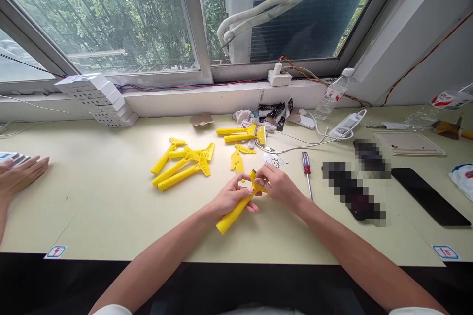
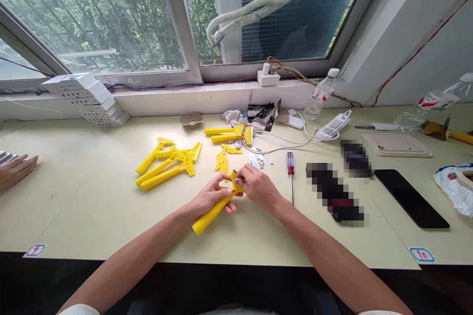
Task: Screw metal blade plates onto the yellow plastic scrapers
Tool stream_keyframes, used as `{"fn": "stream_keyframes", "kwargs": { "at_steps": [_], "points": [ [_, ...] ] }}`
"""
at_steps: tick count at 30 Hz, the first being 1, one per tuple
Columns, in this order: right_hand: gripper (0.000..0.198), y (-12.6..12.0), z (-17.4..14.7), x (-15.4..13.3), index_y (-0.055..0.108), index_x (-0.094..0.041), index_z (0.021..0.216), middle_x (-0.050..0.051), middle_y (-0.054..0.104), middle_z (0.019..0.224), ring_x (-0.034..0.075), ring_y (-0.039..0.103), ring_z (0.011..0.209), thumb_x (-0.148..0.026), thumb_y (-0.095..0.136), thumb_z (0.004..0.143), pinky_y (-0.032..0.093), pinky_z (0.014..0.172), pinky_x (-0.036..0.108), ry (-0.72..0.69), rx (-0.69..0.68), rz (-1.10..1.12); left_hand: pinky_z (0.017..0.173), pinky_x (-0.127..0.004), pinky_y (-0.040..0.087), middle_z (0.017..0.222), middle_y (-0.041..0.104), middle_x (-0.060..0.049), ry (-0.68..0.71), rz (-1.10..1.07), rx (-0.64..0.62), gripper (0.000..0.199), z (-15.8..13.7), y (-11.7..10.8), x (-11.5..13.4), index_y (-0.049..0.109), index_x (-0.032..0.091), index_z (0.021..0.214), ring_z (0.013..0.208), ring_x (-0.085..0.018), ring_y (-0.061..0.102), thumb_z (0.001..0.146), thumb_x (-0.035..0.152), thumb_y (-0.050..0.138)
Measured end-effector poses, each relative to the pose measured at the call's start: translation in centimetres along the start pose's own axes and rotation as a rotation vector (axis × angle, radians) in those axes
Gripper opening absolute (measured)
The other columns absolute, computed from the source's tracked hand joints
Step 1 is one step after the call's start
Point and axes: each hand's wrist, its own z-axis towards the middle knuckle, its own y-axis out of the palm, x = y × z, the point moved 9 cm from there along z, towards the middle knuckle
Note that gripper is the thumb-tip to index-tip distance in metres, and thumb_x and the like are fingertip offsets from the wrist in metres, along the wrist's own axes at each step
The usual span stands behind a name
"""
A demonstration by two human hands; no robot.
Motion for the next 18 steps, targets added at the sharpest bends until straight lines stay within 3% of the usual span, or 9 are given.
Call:
{"fn": "stream_keyframes", "kwargs": {
  "at_steps": [12, 15, 18],
  "points": [
    [0.036, -0.2, 0.3, 0.7, 0.057, -0.026, 0.084, 0.005, 0.066, 0.087, 0.022, 0.057, 0.078, -0.057, 0.063, 0.102, 0.044, 0.071, 0.037, 0.114, 0.033, 0.169, 0.063, -0.025, 0.058, 0.117, 0.080, -0.019, -0.074, -0.064, -0.056, 0.053, -0.1, 0.6, -0.1, 0.043, 0.023, 0.125, 0.071, -0.021, 0.081, 0.092, 0.038, 0.081],
    [0.038, -2.6, 0.5, 1.4, 0.059, -0.026, 0.087, 0.005, 0.066, 0.084, 0.022, 0.056, 0.074, -0.058, 0.054, 0.105, 0.044, 0.069, 0.037, 0.157, 0.164, 0.130, 0.061, -0.024, 0.057, 0.118, 0.079, -0.021, -0.101, -0.093, -0.058, 0.054, 0.1, 0.3, -0.3, 0.042, 0.022, 0.125, 0.071, -0.021, 0.080, 0.091, 0.036, 0.081],
    [0.031, -7.2, 0.3, 3.2, 0.062, -0.024, 0.096, 0.006, 0.069, 0.089, 0.023, 0.060, 0.077, -0.052, 0.051, 0.105, 0.046, 0.073, 0.037, 0.231, 0.341, -0.094, 0.061, -0.025, 0.058, 0.123, 0.078, -0.023, -0.102, -0.091, -0.045, 0.052, 0.2, -0.2, -0.3, 0.043, 0.021, 0.124, 0.071, -0.021, 0.080, 0.091, 0.035, 0.080]
  ]
}}
